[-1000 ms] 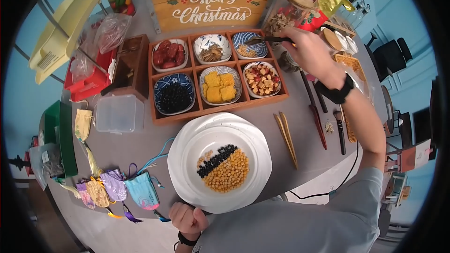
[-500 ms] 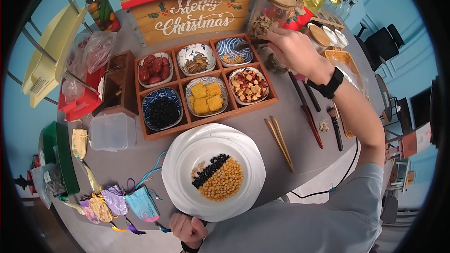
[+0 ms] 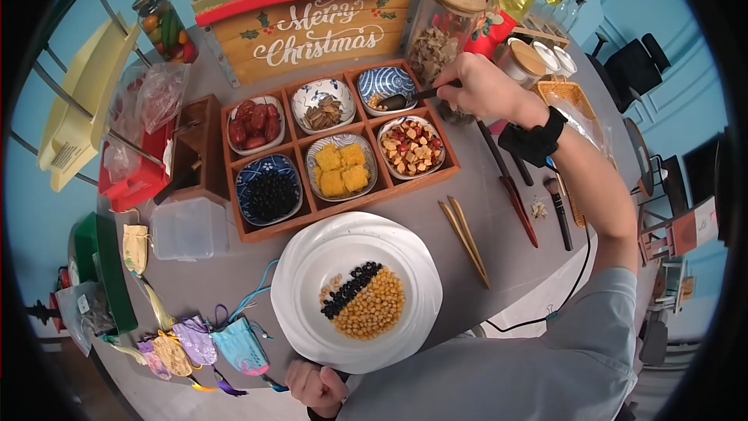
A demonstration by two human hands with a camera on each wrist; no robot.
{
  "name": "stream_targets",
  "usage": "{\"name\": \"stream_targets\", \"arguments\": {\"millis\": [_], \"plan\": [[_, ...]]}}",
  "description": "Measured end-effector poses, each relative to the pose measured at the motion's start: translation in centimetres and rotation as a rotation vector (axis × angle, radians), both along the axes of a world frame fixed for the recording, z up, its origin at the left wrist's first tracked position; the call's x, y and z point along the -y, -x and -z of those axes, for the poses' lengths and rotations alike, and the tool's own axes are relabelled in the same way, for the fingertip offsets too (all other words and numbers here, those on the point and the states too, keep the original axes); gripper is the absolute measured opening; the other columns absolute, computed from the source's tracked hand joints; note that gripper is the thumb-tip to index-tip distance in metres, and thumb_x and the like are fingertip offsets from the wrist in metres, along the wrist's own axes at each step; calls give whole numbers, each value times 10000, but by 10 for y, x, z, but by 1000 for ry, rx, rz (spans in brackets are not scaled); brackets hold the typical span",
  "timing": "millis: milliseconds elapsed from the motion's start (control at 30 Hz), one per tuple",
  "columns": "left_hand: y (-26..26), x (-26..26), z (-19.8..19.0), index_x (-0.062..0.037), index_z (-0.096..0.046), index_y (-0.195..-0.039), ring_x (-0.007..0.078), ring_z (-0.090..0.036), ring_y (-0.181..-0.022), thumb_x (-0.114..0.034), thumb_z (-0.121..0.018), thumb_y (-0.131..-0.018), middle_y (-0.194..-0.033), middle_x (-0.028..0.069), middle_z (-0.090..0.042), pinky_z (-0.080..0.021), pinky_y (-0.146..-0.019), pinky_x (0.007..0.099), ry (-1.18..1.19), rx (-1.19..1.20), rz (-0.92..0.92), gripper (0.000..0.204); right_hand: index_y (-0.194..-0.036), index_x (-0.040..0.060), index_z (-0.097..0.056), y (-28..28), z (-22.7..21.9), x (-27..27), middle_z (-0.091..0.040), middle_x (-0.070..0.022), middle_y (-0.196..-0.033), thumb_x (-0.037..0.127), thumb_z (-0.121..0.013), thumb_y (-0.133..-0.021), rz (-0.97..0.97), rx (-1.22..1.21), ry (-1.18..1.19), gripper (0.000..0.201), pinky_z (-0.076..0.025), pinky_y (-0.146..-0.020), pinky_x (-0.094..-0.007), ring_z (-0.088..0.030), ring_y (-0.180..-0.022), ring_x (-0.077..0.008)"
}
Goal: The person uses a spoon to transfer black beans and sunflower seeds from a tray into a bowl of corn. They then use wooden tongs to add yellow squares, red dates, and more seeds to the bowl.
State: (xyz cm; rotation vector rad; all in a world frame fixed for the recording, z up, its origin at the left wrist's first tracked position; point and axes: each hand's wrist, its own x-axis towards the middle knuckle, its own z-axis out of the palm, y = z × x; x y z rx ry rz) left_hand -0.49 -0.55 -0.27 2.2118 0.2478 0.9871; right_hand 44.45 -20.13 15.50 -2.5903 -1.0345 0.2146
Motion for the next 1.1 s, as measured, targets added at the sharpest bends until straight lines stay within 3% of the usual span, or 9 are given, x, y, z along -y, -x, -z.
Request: {"name": "stream_targets", "arguments": {"millis": [200,300,800,1000,1100], "plan": [[-3,2,-6,-37,-373,-607,255,-372,-453,-79,-571,-922,-522,79,-399,-246,-494,386,-1,-1,-16,375,-913,-50,-771,-14,20,3,-690,-59,-651,78,-661,-859,101,-228,-121,177,-504,-599,-307,-622,-618,-123],[-1,1,-1,-36,-376,-614,252,-372,-453,-74,-573,-919,-521,74,-400,-247,-494,385,-2,16,-5,365,-937,-66,-760,-21,30,6,-687,-14,-670,91,-652,-914,113,-308,-159,191,-459,-582,-284,-569,-619,-68],[-1,2,-5,-39,-367,-590,259,-356,-455,-76,-564,-918,-522,77,-372,-236,-498,394,-1,-41,-24,384,-924,-40,-753,-17,36,14,-689,-33,-742,77,-653,-912,323,-615,-397,154,-367,-505,-243,-500,-571,-47],[0,1,-5,-38,-367,-591,274,-356,-455,-69,-555,-926,-524,85,-372,-234,-496,405,-3,-34,-8,385,-1034,-39,-738,-16,39,26,-699,-18,-752,85,-669,-940,305,-629,-429,171,-347,-490,-206,-497,-565,-21],[-6,-1,-6,-49,-349,-561,266,-382,-437,-58,-562,-859,-518,73,-380,-266,-462,378,-8,9,18,366,-957,-52,-746,2,14,29,-703,-27,-755,86,-667,-927,245,-540,-430,162,-358,-502,-209,-506,-578,-31]]}}
